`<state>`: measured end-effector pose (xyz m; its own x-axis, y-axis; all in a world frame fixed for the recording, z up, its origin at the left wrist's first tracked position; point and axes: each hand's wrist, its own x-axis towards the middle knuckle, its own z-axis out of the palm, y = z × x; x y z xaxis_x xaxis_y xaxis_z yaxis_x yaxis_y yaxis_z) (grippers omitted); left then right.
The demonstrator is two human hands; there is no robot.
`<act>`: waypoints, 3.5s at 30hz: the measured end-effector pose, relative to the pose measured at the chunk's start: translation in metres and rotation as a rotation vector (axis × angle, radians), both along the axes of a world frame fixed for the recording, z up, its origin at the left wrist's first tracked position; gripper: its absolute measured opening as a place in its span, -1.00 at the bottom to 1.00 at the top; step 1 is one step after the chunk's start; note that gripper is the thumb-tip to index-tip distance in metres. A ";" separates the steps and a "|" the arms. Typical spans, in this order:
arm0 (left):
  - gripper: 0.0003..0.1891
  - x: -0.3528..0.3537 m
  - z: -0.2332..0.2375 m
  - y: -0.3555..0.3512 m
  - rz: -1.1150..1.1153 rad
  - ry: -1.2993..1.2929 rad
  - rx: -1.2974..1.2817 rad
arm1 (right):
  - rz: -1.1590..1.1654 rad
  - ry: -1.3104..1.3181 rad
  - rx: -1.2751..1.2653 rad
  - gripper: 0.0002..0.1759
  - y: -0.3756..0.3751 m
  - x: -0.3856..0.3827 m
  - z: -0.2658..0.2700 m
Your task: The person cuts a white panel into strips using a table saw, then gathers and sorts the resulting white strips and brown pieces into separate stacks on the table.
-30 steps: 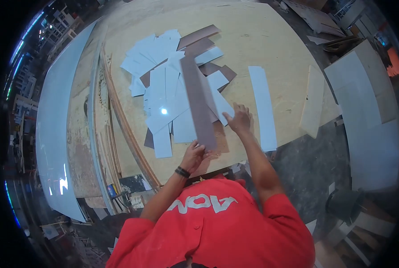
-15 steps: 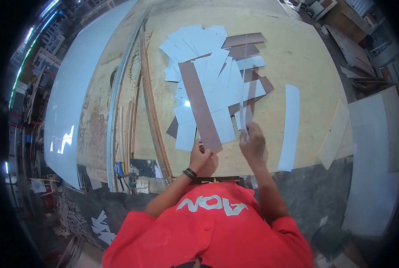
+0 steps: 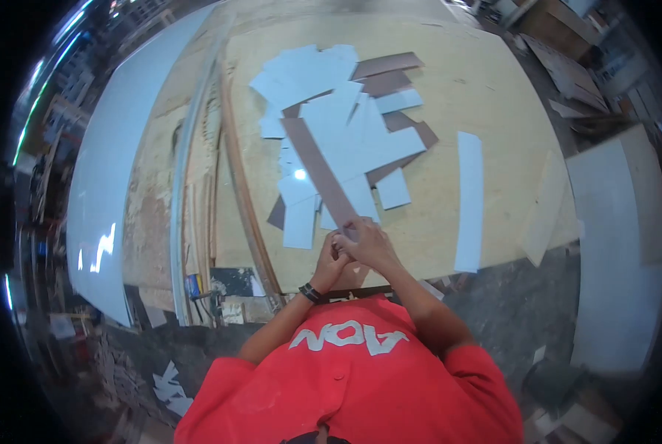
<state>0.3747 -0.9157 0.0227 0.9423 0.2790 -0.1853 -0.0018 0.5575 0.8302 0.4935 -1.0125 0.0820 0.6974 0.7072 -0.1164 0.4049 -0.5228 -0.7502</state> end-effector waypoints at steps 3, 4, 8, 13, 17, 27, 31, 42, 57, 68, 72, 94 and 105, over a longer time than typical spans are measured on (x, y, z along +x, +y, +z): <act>-0.38 -0.002 0.013 -0.008 -0.008 -0.004 0.449 | -0.122 0.361 -0.015 -0.71 -0.009 0.009 0.014; -0.38 0.000 0.019 -0.011 -0.049 -0.024 0.435 | -0.169 0.351 -0.020 -0.71 -0.023 0.012 0.012; -0.52 0.013 0.026 0.007 0.254 0.128 0.073 | -0.142 0.438 0.358 -0.75 -0.063 0.009 0.007; -0.74 0.048 0.048 -0.005 0.110 0.113 0.151 | -0.180 0.205 0.155 -0.26 -0.100 -0.018 0.009; -0.67 0.074 0.066 -0.055 0.085 0.098 0.758 | -0.321 -0.227 0.141 0.14 -0.103 -0.027 0.022; -0.39 0.110 0.000 0.067 0.114 0.122 1.348 | -0.737 -0.272 -0.288 0.32 -0.225 0.069 -0.001; -0.03 0.101 -0.002 0.142 0.089 0.474 1.820 | -0.742 -0.508 -0.531 0.28 -0.205 0.094 -0.010; -0.14 0.069 0.049 0.148 0.035 0.596 1.690 | -0.160 -0.248 0.147 -0.33 -0.039 0.037 -0.028; -0.07 0.011 0.036 0.086 0.318 0.792 1.306 | -0.136 0.192 0.114 -0.34 -0.014 -0.004 -0.021; 0.10 0.026 0.093 -0.016 0.022 0.067 1.051 | -0.619 0.312 0.635 -0.29 -0.087 0.030 0.015; -0.09 0.035 0.043 0.023 0.047 0.046 1.159 | -0.678 0.324 0.627 -0.17 -0.197 0.093 0.017; -0.80 0.049 -0.002 0.145 0.179 0.250 0.299 | -0.318 -0.179 -0.305 -0.09 0.035 0.051 -0.033; -0.80 0.034 -0.026 0.073 0.170 0.259 -0.041 | -0.384 -0.123 -0.254 -0.12 0.019 0.049 -0.029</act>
<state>0.4084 -0.8424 -0.0035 0.8026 0.4160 -0.4275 0.1104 0.6007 0.7918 0.5427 -0.9934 0.0526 0.9220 0.3558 -0.1526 0.2246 -0.8127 -0.5377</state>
